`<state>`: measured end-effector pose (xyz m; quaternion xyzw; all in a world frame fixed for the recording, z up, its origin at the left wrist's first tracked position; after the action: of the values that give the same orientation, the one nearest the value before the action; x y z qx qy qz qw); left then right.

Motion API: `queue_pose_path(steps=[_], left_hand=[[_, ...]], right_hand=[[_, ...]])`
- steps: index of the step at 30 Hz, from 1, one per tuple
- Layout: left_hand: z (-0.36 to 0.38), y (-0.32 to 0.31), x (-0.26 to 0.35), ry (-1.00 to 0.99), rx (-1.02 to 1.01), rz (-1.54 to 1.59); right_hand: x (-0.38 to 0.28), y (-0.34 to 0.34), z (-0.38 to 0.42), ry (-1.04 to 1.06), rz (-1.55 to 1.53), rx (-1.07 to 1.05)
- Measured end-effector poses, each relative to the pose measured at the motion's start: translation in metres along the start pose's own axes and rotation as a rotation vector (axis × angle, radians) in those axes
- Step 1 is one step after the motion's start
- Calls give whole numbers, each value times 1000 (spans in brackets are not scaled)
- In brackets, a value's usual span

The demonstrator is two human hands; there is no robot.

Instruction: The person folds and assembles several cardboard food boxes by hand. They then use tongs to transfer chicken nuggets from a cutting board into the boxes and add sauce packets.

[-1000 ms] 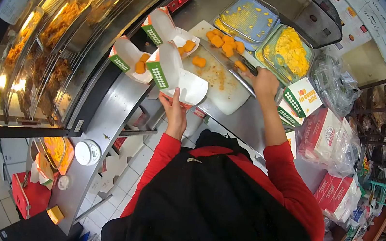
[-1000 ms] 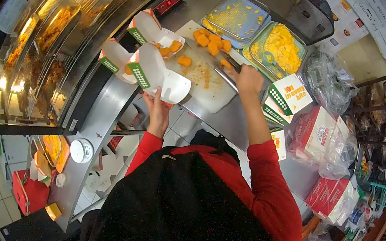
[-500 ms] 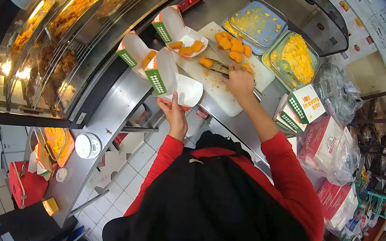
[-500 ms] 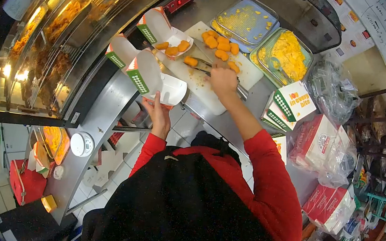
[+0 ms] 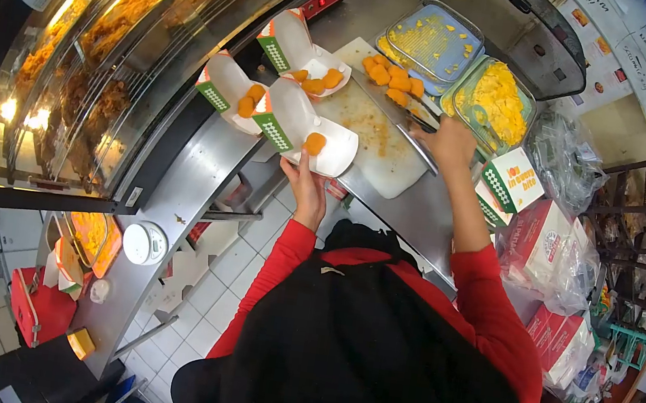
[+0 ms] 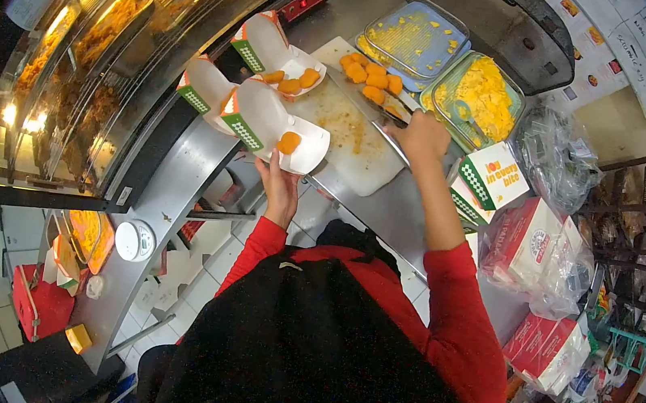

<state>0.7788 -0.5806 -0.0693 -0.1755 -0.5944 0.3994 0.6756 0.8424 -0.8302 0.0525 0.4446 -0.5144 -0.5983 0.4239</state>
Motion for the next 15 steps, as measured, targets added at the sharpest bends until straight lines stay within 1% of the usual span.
queue_pose_path(steps=[1,7,8,11,14,15], left_hand=[[1,-3,1,-1,-11,-12],[-3,-17,1,-53,-31,-61],[-6,-18,0,-62,-39,-55],[-2,-27,2,-47,-37,-70],[-3,-30,3,-36,-40,-80],[-3,-29,2,-34,-45,-83]], right_hand=[[3,-9,-7,-36,11,-62],[-1,-25,-19,19,25,1],[1,-23,-18,25,20,21],[12,-13,-14,-30,-43,-10],[15,2,-7,-49,40,-56],[14,1,-5,-21,75,-42]])
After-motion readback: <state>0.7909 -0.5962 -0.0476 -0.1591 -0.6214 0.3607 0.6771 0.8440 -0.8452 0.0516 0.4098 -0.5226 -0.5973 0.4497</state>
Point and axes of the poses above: each hand's wrist, its own z-axis away from the middle knuckle, its own y-axis out of the back of the hand, x = y × z, the point moved 3 cm from there along -z, towards the middle knuckle, and after that the axes turned 4 degrees about -x, right-handed, at the moved point
